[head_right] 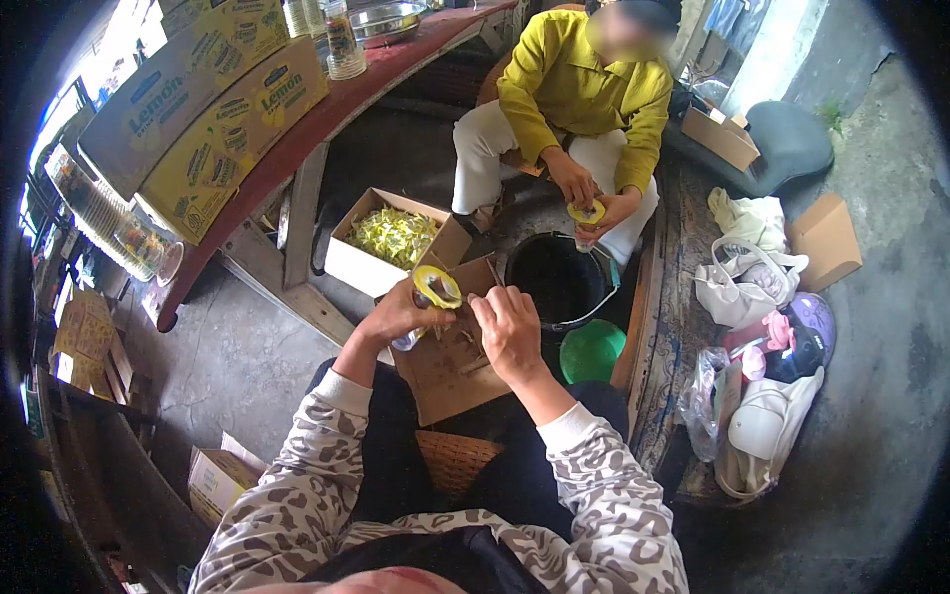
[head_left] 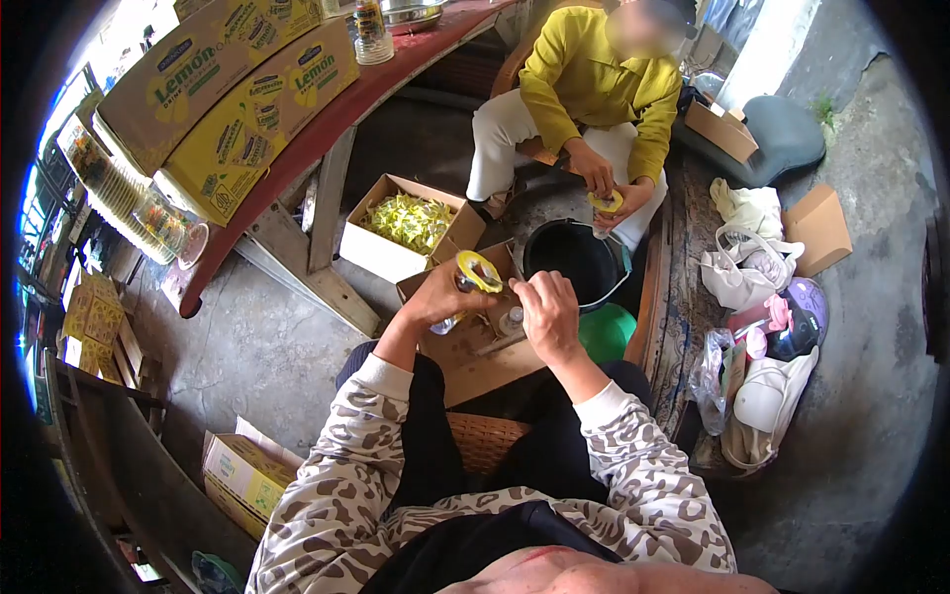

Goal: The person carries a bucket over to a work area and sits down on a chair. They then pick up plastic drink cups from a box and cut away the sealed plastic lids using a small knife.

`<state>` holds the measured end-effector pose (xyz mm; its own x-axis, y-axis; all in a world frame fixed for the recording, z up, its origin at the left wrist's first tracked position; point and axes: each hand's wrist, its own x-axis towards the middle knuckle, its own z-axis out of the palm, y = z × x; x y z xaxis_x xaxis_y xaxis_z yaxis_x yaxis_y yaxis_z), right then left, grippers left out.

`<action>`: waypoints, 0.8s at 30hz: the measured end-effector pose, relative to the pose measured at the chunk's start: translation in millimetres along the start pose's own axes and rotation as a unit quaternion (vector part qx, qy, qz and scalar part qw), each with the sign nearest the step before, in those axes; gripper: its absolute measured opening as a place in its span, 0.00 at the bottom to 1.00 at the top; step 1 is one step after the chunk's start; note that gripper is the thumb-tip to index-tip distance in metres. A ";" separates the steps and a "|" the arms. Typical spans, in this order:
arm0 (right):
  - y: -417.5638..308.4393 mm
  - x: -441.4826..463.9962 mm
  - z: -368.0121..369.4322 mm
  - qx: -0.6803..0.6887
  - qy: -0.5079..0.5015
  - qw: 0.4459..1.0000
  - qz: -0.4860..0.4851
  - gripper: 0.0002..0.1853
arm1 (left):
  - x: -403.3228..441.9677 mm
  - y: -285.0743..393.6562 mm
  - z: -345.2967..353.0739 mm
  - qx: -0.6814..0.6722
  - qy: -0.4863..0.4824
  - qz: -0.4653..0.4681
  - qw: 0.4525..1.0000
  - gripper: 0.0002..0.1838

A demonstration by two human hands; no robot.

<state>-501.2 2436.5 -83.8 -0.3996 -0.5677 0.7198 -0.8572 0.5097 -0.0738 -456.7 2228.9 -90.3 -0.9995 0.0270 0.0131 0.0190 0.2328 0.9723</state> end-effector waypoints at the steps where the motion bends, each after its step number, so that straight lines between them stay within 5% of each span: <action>1: 0.2 -2.0 2.1 -0.004 -0.005 1.000 -0.006 0.06 | -1.2 1.5 2.4 -0.023 -0.013 0.000 1.000 0.27; 10: -5.7 -3.2 5.4 0.011 -0.012 1.000 0.002 0.05 | -3.0 -1.5 -5.2 -0.083 -0.088 -0.076 0.990 0.24; 13: -2.7 -2.5 11.7 0.141 -0.024 0.975 0.167 0.06 | -0.4 -7.2 -3.9 -0.046 -0.078 -0.021 0.996 0.28; 16: 4.3 -4.0 16.4 0.175 -0.030 0.959 0.221 0.06 | 0.4 -9.1 -0.5 0.059 0.040 0.039 0.997 0.29; 24: 4.7 -0.6 4.0 0.128 -0.024 0.982 0.138 0.05 | 2.6 -5.6 2.8 0.152 0.111 0.089 0.978 0.31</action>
<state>-506.3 2436.7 -87.3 -0.6375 -0.4635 0.6154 -0.7654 0.4723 -0.4372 -459.3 2230.4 -96.3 -0.9595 -0.1105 0.2591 0.1655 0.5233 0.8359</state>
